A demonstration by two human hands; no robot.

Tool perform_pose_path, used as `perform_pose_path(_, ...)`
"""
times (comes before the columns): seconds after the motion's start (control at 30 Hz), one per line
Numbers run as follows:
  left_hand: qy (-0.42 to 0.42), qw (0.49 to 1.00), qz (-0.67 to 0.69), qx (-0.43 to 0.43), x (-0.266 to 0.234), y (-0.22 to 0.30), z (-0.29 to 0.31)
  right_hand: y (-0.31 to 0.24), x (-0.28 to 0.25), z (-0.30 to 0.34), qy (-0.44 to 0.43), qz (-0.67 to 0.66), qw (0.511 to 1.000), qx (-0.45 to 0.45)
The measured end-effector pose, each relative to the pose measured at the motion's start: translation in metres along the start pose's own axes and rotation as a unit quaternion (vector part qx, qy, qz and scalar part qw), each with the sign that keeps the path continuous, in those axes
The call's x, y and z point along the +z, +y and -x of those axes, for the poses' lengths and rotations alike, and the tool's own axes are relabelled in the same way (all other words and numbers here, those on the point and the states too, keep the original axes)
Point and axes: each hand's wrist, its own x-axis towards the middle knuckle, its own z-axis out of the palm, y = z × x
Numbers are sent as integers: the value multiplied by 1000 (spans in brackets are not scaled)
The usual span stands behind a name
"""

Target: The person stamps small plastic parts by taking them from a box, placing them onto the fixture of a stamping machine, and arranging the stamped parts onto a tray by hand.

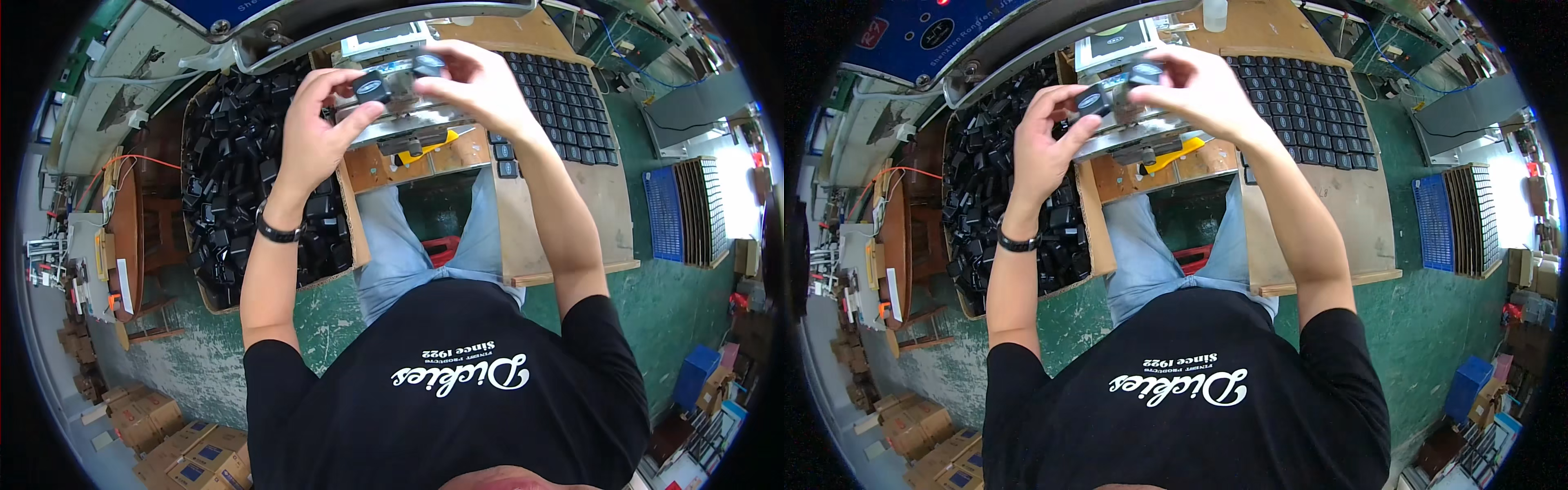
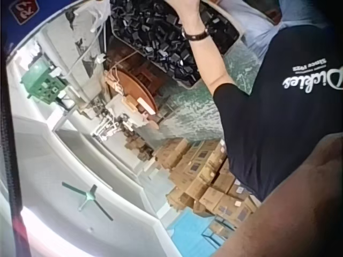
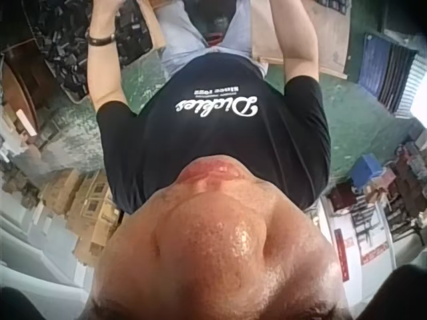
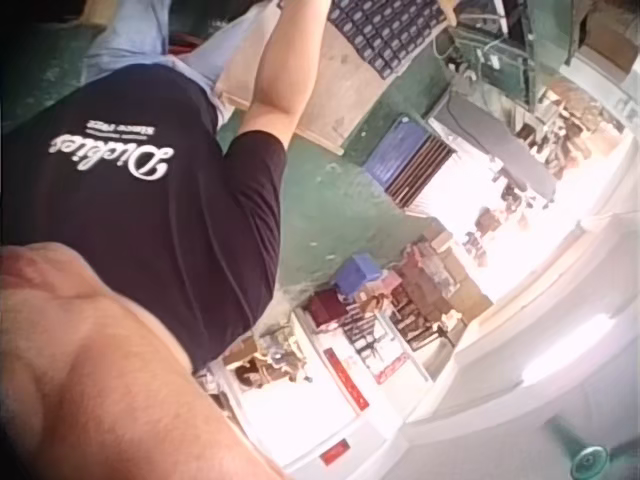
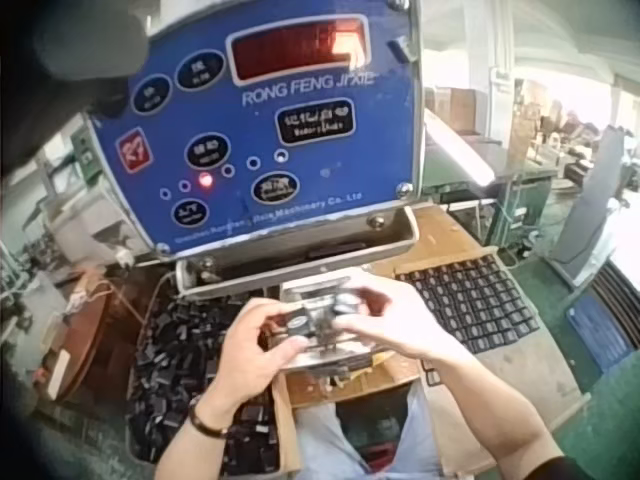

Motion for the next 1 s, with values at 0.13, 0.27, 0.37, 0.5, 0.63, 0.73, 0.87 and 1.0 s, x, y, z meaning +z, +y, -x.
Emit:
perform_pose_path(0.13,-35,998,-38,19,23,-12,-19,37,-17,67,212,-104,971,-35)
perform_pose_path(0.27,-64,990,-107,70,26,-8,-30,99,-46,161,268,-114,950,111)
perform_pose_path(0.37,-96,980,-145,98,21,0,-35,155,-66,234,315,-65,919,227)
perform_pose_path(0.5,-120,980,-141,78,14,4,-31,195,-78,259,213,318,874,299)
perform_pose_path(0.63,-48,988,-144,-2,4,31,11,170,-59,231,263,343,839,331)
perform_pose_path(0.73,28,989,-147,-12,-20,29,62,162,-48,218,248,362,820,368)
perform_pose_path(0.87,185,968,-165,-40,-68,27,153,179,-72,234,235,332,856,321)
perform_pose_path(1.0,477,830,-219,-192,-104,17,296,179,-78,226,159,326,882,302)
